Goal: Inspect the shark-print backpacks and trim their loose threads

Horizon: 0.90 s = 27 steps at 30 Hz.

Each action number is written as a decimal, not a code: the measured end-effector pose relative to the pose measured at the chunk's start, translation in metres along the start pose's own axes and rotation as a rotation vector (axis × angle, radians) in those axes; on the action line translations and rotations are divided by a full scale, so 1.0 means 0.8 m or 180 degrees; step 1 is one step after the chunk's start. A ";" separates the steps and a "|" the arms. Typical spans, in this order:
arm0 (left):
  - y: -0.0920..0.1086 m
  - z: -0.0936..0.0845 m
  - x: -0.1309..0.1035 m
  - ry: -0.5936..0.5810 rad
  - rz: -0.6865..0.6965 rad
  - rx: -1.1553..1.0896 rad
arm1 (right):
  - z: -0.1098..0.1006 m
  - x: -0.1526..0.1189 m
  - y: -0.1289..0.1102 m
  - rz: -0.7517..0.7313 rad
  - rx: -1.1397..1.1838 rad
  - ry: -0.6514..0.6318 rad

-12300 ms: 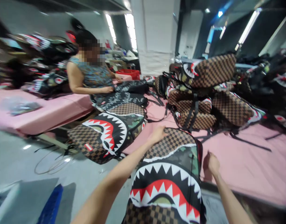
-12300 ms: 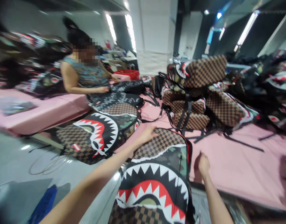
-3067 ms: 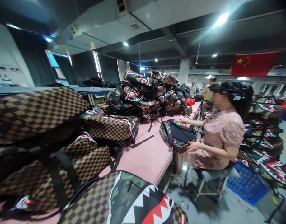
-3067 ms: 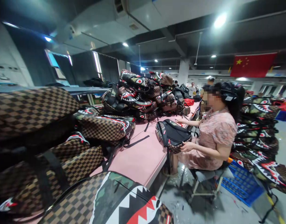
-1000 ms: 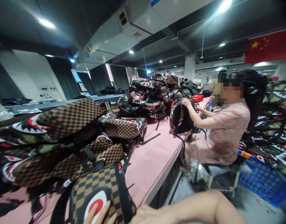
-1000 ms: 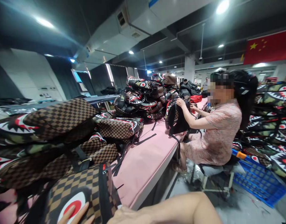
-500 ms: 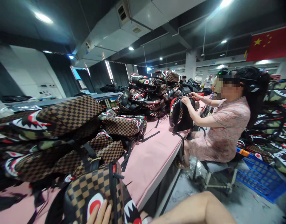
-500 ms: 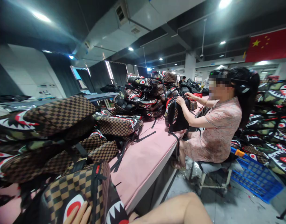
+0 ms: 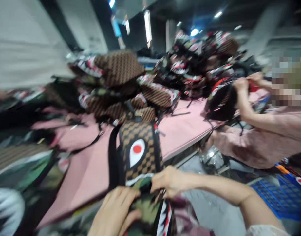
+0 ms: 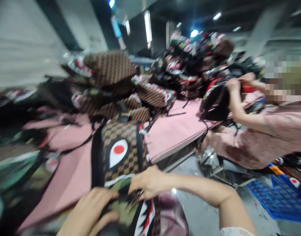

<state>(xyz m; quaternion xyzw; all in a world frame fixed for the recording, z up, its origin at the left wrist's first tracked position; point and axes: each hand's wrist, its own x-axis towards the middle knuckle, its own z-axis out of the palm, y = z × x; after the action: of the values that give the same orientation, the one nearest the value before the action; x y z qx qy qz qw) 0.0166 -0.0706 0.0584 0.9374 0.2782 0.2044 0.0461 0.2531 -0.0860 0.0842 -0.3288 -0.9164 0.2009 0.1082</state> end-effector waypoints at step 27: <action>0.035 0.038 -0.052 0.0898 -0.0293 -0.0421 | 0.051 -0.014 -0.011 -0.0329 -0.1286 0.0391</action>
<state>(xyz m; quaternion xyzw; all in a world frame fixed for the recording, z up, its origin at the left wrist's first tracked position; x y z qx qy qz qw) 0.0120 -0.1159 0.0212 0.8806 0.3104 0.3496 0.0775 0.2433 -0.1114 0.0509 -0.3081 -0.9453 -0.0130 0.1060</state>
